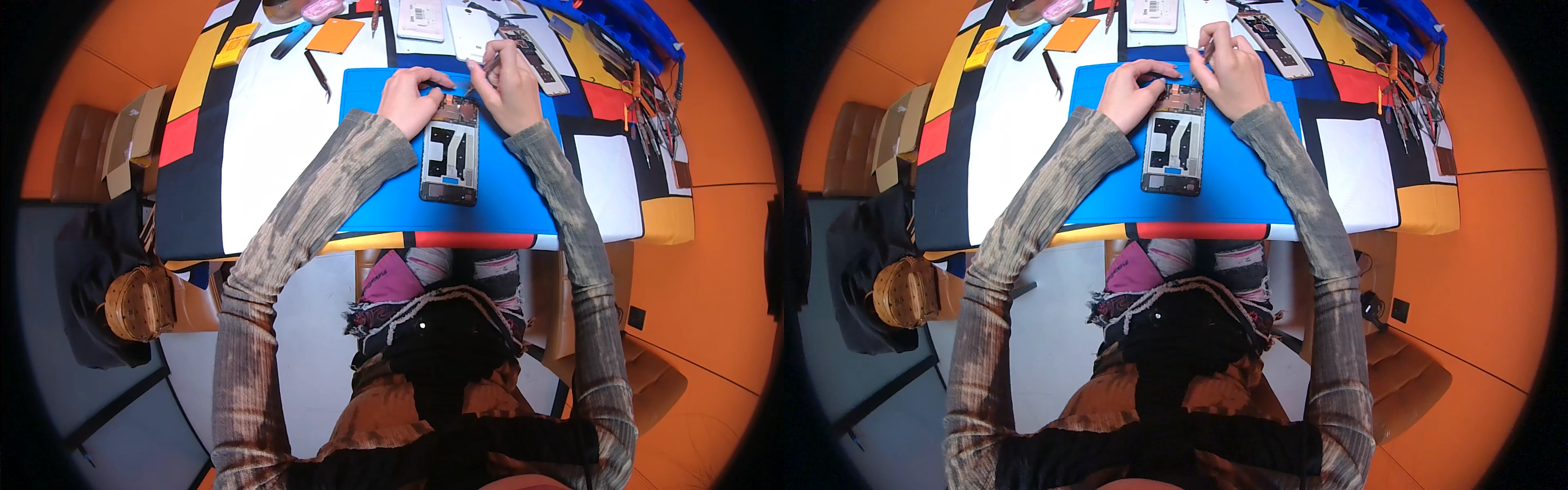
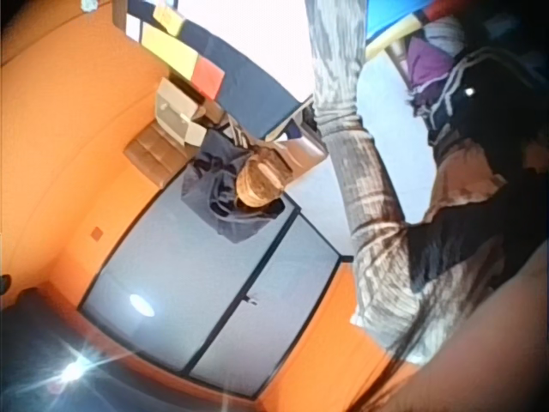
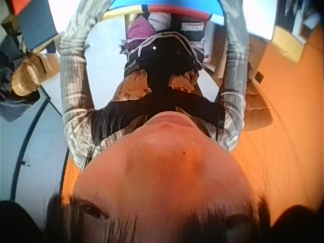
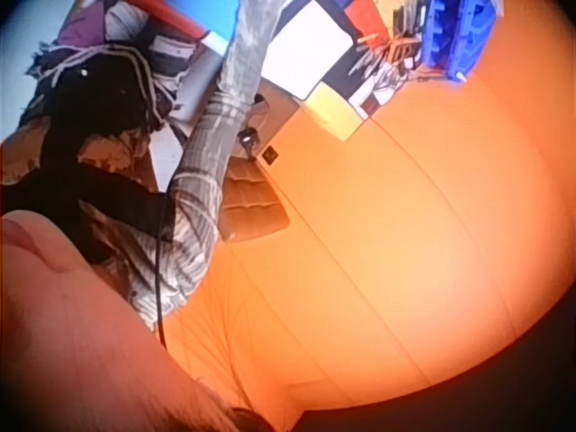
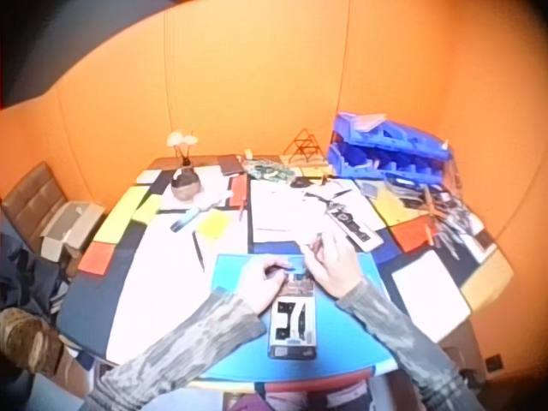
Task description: The person works on a disassembled smartphone on a blue mat, using a screwdriver to remove and install screws on the internal frame. They handle the phone's back cover and internal components, repeatedly adjusting small parts with both hands.
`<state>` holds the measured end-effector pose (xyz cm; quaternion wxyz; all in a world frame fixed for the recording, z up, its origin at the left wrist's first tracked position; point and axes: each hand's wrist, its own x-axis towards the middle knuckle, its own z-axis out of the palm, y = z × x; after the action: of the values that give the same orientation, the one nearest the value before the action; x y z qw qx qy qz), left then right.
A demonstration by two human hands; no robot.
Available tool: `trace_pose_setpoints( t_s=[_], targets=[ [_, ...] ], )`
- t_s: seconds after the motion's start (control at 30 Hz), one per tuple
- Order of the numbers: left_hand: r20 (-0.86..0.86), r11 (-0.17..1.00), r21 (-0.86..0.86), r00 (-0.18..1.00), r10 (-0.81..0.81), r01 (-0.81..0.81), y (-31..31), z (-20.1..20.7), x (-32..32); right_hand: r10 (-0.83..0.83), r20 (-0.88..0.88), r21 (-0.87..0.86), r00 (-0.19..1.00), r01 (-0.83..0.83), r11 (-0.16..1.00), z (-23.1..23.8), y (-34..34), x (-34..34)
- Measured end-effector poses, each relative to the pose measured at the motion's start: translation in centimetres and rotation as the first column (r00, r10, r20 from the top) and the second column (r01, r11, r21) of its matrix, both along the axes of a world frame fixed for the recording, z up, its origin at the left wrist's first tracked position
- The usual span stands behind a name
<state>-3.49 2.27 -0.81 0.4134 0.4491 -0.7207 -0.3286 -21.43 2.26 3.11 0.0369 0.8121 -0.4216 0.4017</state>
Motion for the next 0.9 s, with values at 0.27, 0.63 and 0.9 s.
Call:
trace_pose_setpoints(
  t_s=[0.27, 0.63, 0.9],
  targets=[
    [-0.005, 1.0, -0.021, 1.0, -0.014, 0.014, -0.1, -0.3, 0.1, 0.082, -0.057, -0.104, 0.995, -0.088, 0.991, -0.3, 0.3, 0.1],
    [0.282, 0.912, -0.406, 0.957, 0.063, 0.059, 0.7, 0.5, 0.3, 0.023, -0.039, -0.152, 0.999, -0.029, 0.988, 0.1, 0.0, -0.1],
    [0.434, 0.831, -0.526, 0.897, 0.078, 0.182, 1.1, 0.8, 0.0, -0.115, 0.247, 0.097, 0.962, 0.093, 0.991, -0.6, -0.4, -0.6]
  ],
)
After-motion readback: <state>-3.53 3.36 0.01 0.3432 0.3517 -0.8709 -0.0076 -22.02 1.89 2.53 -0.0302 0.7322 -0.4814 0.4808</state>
